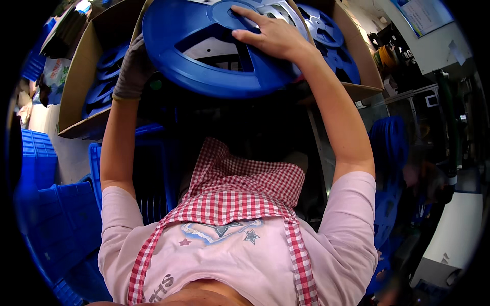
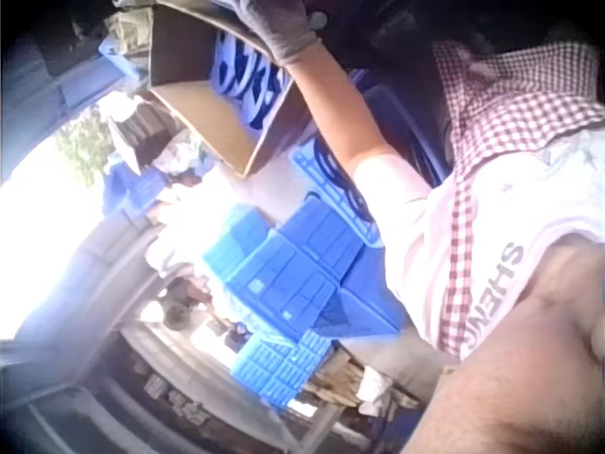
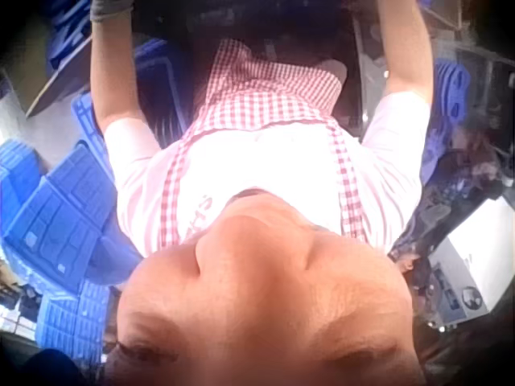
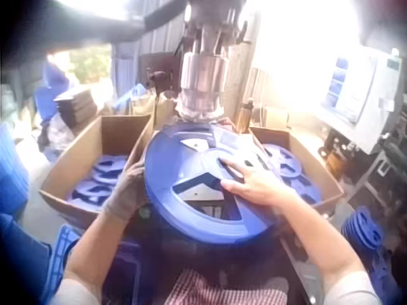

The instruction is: The person repeatedly picks up blue plastic reels, places them on a machine, presses a button, and then removes them to place them into a blue bin. The task involves a repetitive cycle of handling the plastic reels and operating the machine.

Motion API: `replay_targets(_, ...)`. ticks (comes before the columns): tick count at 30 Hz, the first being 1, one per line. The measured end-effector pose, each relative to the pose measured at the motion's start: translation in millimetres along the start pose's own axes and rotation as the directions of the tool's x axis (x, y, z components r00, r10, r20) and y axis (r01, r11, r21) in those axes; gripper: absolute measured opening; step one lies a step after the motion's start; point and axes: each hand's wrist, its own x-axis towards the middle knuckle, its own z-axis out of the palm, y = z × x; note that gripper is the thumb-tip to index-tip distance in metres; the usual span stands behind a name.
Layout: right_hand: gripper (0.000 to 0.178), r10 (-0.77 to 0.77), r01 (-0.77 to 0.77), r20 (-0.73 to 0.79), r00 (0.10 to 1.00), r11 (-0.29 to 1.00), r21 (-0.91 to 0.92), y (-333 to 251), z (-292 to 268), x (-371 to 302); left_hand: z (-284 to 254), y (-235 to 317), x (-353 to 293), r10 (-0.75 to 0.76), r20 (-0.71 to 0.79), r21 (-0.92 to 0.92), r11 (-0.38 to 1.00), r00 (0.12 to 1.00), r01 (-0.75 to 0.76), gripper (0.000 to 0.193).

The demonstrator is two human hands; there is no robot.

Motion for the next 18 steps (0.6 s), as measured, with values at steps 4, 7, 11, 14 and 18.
replay_targets(4,0.07,0.021,-0.021,0.141,0.99,1.0,0.001,-11.9,-25.9,66.7,-34.2,13.9,41.7,-0.105,0.037,-0.113,0.988,0.994,0.109,0.033)
replay_targets(7,0.07,-0.062,0.072,0.045,0.997,0.952,-0.296,-17.8,-17.7,94.5,-62.4,-1.1,54.8,-0.19,-0.111,-0.178,0.969,0.975,0.169,0.034)
replay_targets(11,0.07,-0.022,0.055,0.173,0.985,0.981,-0.186,2.6,4.3,114.8,-53.4,-8.1,55.3,-0.247,-0.149,-0.174,0.96,0.957,0.221,0.037)
replay_targets(14,0.074,-0.137,0.155,0.091,0.986,0.959,-0.238,4.3,9.7,114.3,-54.0,-12.2,52.1,-0.239,-0.094,-0.198,0.956,0.966,0.217,0.04)
replay_targets(18,0.072,0.029,-0.007,0.241,0.97,0.996,-0.092,3.4,17.4,121.3,-63.9,-13.7,47.3,-0.252,-0.024,-0.253,0.938,0.968,0.238,0.042)
